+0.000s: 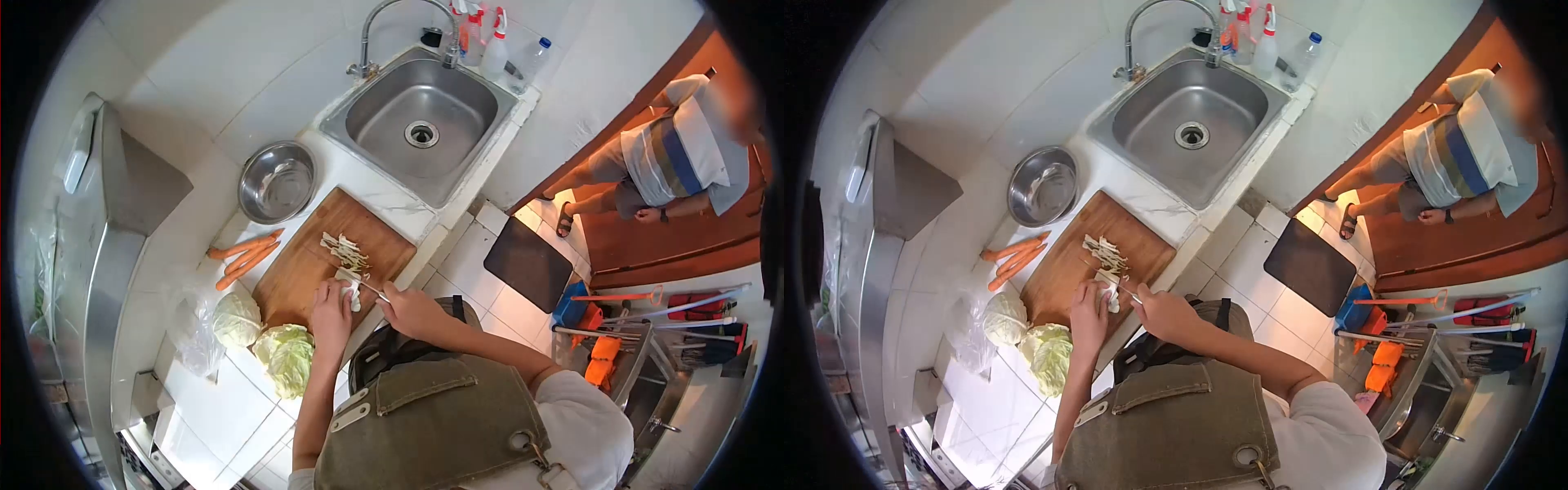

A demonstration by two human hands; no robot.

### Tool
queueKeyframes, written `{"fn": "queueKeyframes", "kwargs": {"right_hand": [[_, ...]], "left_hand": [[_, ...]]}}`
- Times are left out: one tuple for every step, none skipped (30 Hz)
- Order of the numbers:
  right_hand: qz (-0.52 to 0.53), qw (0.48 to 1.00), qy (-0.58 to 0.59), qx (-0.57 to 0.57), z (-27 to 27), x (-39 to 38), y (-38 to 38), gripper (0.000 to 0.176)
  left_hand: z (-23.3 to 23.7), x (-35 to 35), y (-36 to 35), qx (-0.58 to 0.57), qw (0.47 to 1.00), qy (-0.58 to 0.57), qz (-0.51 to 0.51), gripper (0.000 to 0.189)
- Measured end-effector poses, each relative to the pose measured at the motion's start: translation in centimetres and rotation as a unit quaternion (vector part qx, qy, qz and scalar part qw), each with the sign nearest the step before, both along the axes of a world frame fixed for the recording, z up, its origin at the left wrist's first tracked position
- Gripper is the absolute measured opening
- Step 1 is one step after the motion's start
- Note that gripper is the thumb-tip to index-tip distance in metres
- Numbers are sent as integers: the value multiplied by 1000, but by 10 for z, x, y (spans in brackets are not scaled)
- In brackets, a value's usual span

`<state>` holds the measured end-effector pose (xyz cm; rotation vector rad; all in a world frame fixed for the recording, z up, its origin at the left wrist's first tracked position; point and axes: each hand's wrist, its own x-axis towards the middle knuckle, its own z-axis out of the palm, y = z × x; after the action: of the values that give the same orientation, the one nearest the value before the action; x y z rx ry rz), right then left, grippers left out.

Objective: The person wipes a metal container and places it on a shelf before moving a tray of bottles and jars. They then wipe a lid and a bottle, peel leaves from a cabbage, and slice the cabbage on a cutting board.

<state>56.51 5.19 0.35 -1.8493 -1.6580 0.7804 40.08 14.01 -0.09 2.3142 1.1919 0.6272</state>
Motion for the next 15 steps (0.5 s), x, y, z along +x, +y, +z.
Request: {"fn": "queueKeyframes", "kwargs": {"right_hand": [[-1,1000,-7,8,-1,0,-1,27],[5,1000,-5,7,-2,0,-2,27],[4,1000,-9,8,-3,1,-2,26],[2,1000,-13,10,-3,1,-2,26],[6,1000,-12,9,-5,1,-3,26],[8,1000,-12,12,-6,1,-4,26],[10,1000,-13,16,-7,2,-4,26],[13,1000,-12,16,-6,2,-5,26],[12,999,-16,28,-5,2,-5,26],[10,999,-20,40,-3,3,-5,26],[12,999,-19,39,-1,4,-5,26],[12,999,-18,33,1,5,-5,26],[11,999,-18,27,3,6,-5,26],[14,999,-15,25,3,7,-5,26],[5,1000,-17,24,2,8,-5,26]], "left_hand": [[3,0,-1,-8,1000,2,6,16],[1,-1,-1,-9,1000,3,12,16],[-3,-2,1,0,1000,-5,6,16],[-6,-3,3,9,1000,-14,-2,16],[-7,-4,3,-2,1000,-26,1,16],[-7,-4,3,-3,1000,-25,5,16],[-5,-3,3,-11,1000,-23,3,16],[-4,-3,2,-20,1000,-22,1,16],[-3,-3,2,-21,1000,-21,4,16],[-2,-3,1,-25,999,-22,7,16],[-1,-2,1,-28,999,-24,9,17],[0,-1,1,-30,999,-23,11,17],[2,-1,0,-25,999,-17,12,17],[2,-1,-1,-22,1000,-9,13,18],[1,-1,-1,-24,1000,-7,17,18]]}}
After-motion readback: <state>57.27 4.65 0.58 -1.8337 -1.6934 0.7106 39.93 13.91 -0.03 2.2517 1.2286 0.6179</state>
